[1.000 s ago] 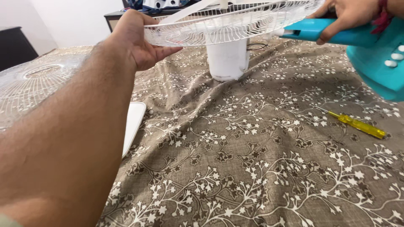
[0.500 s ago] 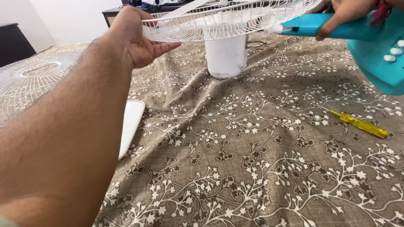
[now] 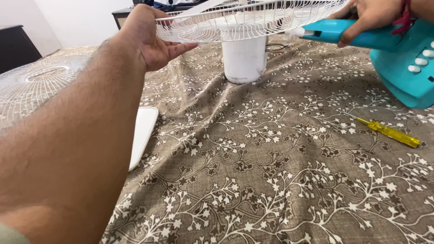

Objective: The person uses a screwdriver to fasten a screw on the neck of a teal electric fan, then attaches the front wire guard to the fan head. The fan remains on a table with a patterned cloth.

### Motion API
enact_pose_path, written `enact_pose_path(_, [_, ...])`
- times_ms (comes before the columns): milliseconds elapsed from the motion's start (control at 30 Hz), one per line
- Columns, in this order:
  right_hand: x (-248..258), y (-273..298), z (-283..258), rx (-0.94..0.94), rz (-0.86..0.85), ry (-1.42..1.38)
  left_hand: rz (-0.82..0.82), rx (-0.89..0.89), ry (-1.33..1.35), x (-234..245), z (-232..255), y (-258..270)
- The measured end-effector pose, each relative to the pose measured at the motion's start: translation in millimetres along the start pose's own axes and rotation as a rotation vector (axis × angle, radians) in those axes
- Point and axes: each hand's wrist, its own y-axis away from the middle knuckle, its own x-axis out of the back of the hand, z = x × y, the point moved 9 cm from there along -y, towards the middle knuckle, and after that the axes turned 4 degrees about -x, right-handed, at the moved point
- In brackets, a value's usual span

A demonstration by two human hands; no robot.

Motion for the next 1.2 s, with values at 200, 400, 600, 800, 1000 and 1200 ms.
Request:
enact_pose_path(200, [10.3,4.4,-9.1,0.028,0.087,-0.004,0.054,-0.005,-0.028,4.0,-2.5,2.2])
enact_pose_path(400, [11.8,5.2,-6.5,-0.027,0.041,-0.089,0.030,-0.006,-0.042,3.9,-1.3,1.7])
enact_pose_path(600, [20.2,2.4,-10.6,-0.060,0.003,-0.025,0.029,-0.018,-0.047,3.5,-1.8,7.1])
enact_pose_path(800, [17.2,13.0,-15.9,-0.044,-0.018,-0.037,0.033,-0.004,-0.010,5.3,-2.7,4.9])
enact_pose_path(1000, [9.7,27.4,-22.5,-0.084,-0.111,-0.162,-0.093,-0.035,-0.018,-1.9,-3.9,0.0])
enact_pose_path(1200, [22.7,29.2,-18.8,-0.064,0.096,-0.062,-0.022,-0.032,0.080,6.1,-15.4,5.9])
